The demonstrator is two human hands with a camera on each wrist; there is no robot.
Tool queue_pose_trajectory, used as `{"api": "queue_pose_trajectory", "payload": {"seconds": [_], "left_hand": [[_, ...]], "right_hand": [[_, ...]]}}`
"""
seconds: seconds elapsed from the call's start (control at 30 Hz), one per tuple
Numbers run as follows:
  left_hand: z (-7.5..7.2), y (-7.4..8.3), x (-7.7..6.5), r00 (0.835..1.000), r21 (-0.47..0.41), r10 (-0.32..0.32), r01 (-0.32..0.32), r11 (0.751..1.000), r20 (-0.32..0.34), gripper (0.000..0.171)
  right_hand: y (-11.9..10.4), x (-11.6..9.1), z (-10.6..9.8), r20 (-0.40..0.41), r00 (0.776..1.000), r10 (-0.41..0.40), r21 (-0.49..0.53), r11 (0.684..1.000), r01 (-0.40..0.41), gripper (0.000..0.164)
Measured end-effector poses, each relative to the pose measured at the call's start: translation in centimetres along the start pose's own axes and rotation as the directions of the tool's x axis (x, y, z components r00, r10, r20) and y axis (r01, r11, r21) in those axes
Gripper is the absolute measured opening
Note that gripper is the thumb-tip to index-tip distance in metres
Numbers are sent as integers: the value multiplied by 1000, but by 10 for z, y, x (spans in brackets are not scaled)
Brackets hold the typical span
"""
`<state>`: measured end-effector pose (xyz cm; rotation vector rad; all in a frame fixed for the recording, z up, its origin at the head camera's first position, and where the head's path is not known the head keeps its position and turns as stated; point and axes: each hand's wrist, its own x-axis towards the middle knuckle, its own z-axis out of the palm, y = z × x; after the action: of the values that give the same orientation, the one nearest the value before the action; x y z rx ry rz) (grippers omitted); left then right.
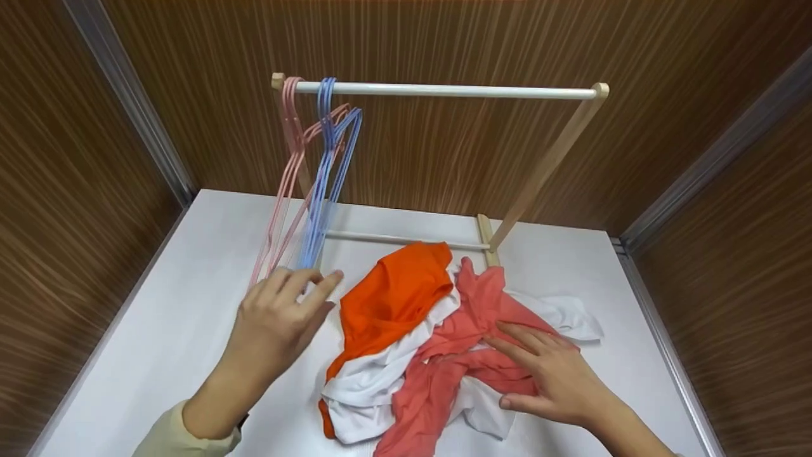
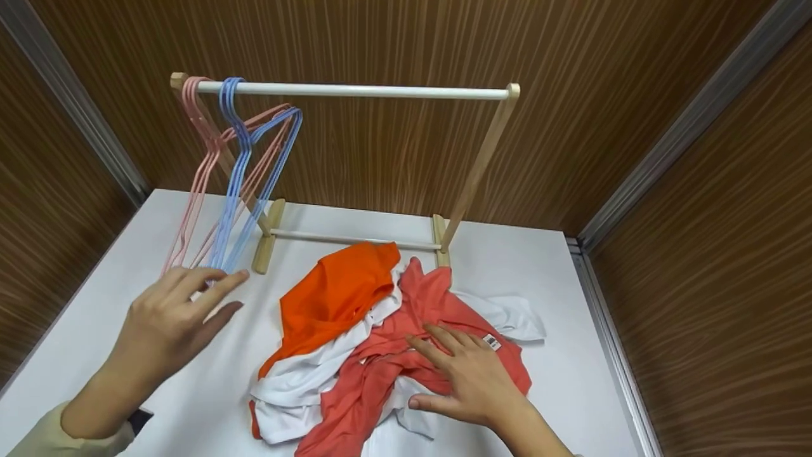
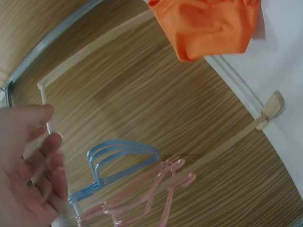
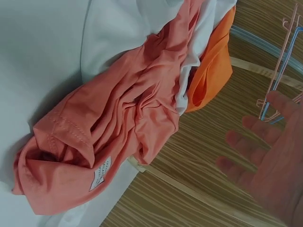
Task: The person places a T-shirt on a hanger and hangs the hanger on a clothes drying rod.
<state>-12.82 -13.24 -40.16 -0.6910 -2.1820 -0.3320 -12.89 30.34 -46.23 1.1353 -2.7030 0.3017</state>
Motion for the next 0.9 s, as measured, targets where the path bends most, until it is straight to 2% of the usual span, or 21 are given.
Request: {"api": "queue_pose_trajectory", "payload": {"seconds": [0.1,0.27,0.53,0.7,0.9], "left_hand": [[2,-7,5,999,50,-32,32,998,3,45],[10,-19,11,997,98,-51,56,994,-55,38],[13,-24,12,993,136,-115,118,984,-28,45],[10,-26,16,989,125,-143,147,981,-46,40],[6,-29,18,986,143,-162,167,976,-45,35]], "right_hand": [[5,-2,4,5,1000,5,33,999,-5,76],[15,-1,7,8,999,35,104,994,-36,62],[22,-1,13,27,996,81,154,984,-84,53],[26,0,13,59,988,143,222,963,-152,51],[32,3,13,51,990,133,229,963,-141,56]]}}
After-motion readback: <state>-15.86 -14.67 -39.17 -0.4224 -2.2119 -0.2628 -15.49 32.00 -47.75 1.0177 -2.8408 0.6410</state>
